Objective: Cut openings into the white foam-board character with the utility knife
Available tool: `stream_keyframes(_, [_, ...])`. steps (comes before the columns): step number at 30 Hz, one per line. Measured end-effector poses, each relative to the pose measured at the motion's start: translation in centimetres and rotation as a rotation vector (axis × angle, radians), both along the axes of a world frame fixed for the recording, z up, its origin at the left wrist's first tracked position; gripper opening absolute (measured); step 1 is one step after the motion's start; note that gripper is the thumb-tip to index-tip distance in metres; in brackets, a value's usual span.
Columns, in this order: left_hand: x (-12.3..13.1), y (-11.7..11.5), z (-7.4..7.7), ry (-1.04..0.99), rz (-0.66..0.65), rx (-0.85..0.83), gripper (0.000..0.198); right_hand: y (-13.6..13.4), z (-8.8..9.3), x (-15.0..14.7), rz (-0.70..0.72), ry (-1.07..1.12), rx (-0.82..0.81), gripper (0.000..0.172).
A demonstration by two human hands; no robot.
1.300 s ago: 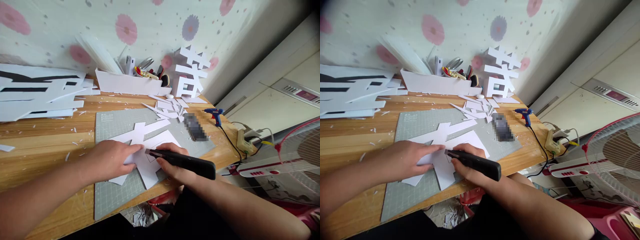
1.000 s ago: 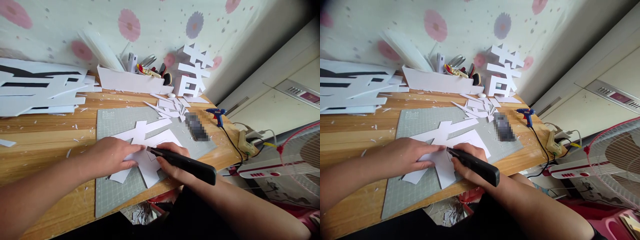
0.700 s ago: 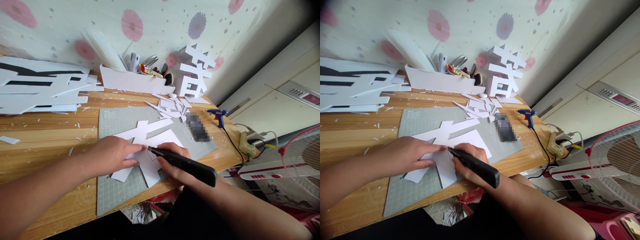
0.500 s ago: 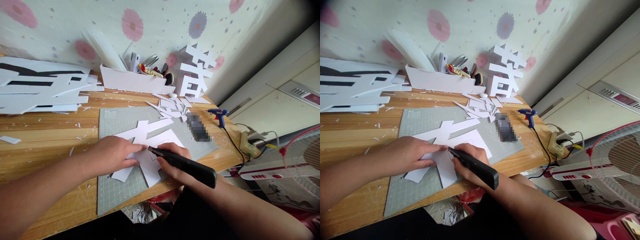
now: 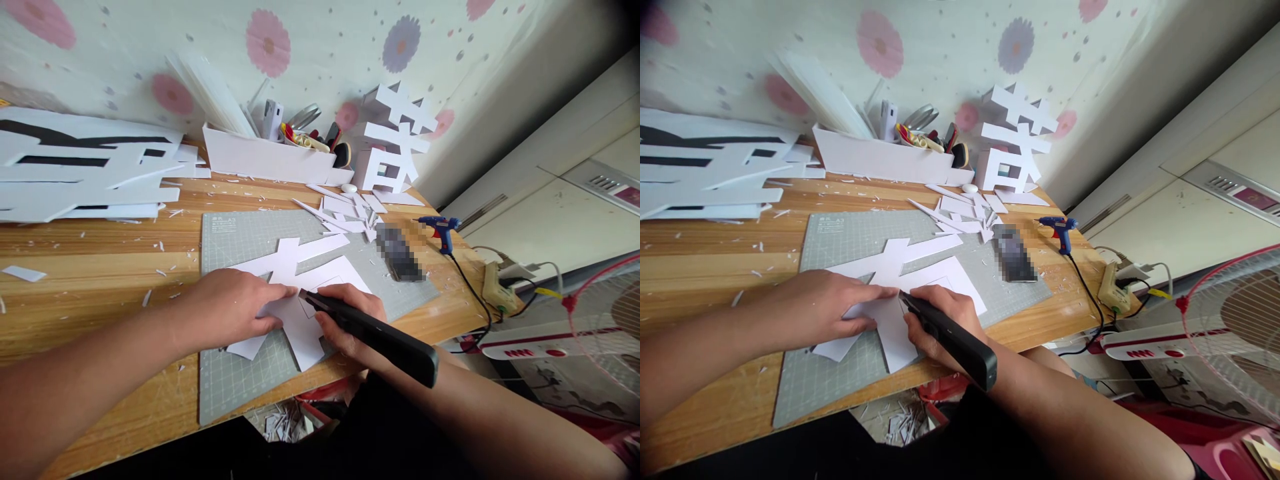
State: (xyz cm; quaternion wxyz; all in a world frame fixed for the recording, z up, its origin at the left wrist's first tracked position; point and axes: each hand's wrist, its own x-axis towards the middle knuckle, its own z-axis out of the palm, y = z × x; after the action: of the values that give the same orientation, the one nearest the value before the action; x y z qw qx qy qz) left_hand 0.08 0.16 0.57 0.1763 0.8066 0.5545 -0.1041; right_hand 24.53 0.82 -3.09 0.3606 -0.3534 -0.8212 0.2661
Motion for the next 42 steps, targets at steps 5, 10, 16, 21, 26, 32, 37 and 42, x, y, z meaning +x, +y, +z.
stream_keyframes(5, [-0.1,0.0,-0.3,-0.023,-0.009,0.018,0.055,0.0,-0.1,0.0,0.018,0.005,0.014,0.018])
stream_keyframes(10, [0.0,-0.2,-0.1,-0.034,-0.010,0.023,0.054,0.0,-0.2,0.1,0.024,-0.007,0.028,0.018])
stream_keyframes(16, [0.3,-0.5,0.0,-0.031,0.007,0.046,0.053,0.2,0.1,0.0,0.062,-0.040,0.047,0.017])
stream_keyframes(21, [0.3,-0.7,-0.3,-0.021,0.019,0.076,0.052,0.5,1.0,-0.2,0.093,-0.079,0.063,0.012])
stream_keyframes(26, [0.3,-0.8,-0.1,0.004,0.023,0.069,0.052,0.8,1.5,-0.2,0.122,-0.116,0.110,0.012])
stream_keyframes(32, [0.4,-0.8,-0.3,0.017,0.028,0.081,0.055,0.8,1.8,-0.1,0.163,-0.125,0.130,0.010])
stream_keyframes(37, [0.5,-0.9,-0.2,0.026,0.028,0.100,0.053,0.8,2.1,0.1,0.220,-0.150,0.154,0.009])
stream_keyframes(42, [0.6,-0.7,-0.2,0.035,0.064,0.048,0.054,0.6,2.3,0.4,0.248,-0.165,0.184,0.010])
